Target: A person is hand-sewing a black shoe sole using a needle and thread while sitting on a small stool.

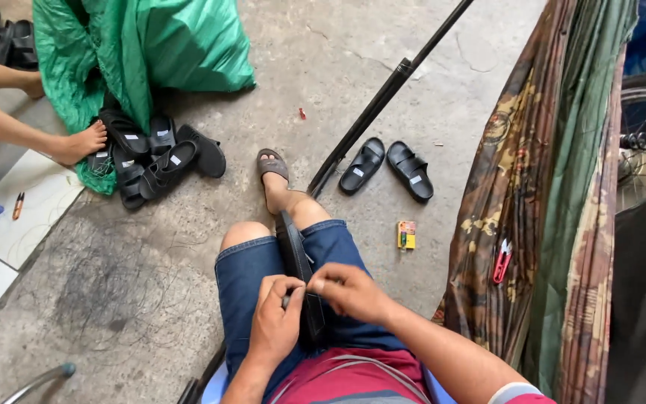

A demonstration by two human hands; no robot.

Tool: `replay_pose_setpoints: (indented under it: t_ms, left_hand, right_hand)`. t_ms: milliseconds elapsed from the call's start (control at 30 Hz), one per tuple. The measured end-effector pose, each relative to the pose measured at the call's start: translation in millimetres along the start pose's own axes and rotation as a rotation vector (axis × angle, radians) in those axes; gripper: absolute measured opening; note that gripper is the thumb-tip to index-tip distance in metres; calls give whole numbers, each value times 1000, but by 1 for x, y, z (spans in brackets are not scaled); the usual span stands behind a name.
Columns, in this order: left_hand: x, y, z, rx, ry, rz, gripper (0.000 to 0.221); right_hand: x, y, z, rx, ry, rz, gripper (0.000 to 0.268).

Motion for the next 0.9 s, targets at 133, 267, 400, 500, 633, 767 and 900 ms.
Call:
replay_pose_setpoints:
  t_ms: [133, 267, 400, 500, 633, 767, 900]
  left_hand:
    - [-1, 11, 4, -26, -33, -78, 9]
    - [-4, 24, -2, -85, -242, -101, 10]
    - [-15, 30, -9, -155, -293, -299, 9]
    - [-15, 31, -14, -132, -318, -324, 12]
    - [-14, 35, -16, -160, -330, -347, 12]
    - [-7, 32, -16, -154, -298, -274, 11]
    - [-11, 23, -11, -153, -376, -227, 12]
  right_hand:
    - [28, 8, -16, 210, 770, 73, 23]
    - [29, 8, -3, 52, 1117, 292, 35]
    - [22, 5, -1, -23, 1246, 231, 35]
    - [4, 0, 0, 56, 1296, 14, 32]
    - [-14, -2, -5, 204, 1218, -29, 26]
    - [0, 3, -2, 236, 935, -198, 19]
    - [-6, 15, 12, 286, -370, -441, 3]
Point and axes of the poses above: each hand's wrist, its own y-axis away from the middle knuckle, its own z-axis out of the back of the hand, x = y × z, the point moved 7 cm from there along -y, towards the middle knuckle, and after that the axes turned 6 degrees about x, right-handed, at the moved point
